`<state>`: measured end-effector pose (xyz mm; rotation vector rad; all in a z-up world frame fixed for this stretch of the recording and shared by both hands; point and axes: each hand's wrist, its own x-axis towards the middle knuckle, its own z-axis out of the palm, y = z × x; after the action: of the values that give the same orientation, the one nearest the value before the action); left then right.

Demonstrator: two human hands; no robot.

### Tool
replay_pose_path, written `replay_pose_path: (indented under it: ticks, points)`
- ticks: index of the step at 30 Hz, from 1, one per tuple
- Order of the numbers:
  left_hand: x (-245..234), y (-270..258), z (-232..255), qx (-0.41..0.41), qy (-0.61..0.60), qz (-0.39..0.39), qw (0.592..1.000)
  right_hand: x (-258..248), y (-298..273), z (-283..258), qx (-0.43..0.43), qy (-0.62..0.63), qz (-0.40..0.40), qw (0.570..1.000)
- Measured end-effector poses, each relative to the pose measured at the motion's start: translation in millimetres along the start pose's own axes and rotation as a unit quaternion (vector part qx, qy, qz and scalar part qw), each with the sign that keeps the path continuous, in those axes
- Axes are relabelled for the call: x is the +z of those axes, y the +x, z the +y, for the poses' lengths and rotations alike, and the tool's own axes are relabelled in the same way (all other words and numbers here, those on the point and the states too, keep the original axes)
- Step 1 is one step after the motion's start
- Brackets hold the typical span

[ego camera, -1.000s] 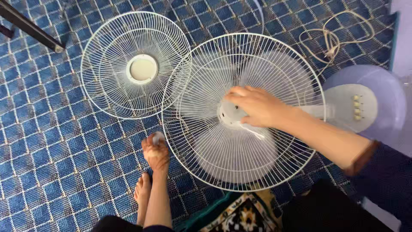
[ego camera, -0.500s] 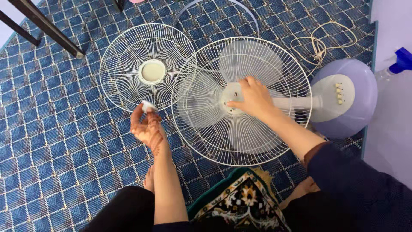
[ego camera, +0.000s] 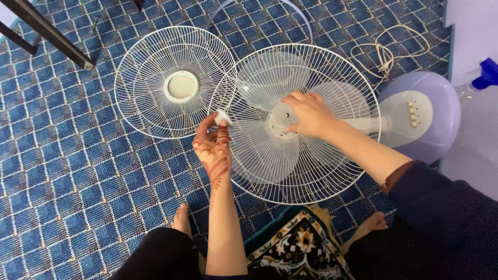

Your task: The person reassembles a standing electric fan by attaching the front grille and securing it with a central cap. They then use a cloth to wipe the fan's grille and base.

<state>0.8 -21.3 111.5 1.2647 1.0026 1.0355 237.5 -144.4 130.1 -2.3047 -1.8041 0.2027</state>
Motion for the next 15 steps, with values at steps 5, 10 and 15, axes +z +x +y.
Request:
replay_pose_path:
  ticks: [5,10,15]
  points:
    - [36.2,3.9,-7.1,0.204,0.136,-0.076,0.967,-14.6,5.1,2.4,-0.012,0.04,-0.044,0.998]
    - [94.2,20.9,-9.2,0.327,0.244,-0.213,0.888,-48.8,10.3,7.7,0.036,0.339,-0.061,0.938]
    - [126.2,31.1,8.3,0.398,0.299,-0.307,0.811,-68.8,-1.0,4.9,0.111,0.432,-0.052,0.893]
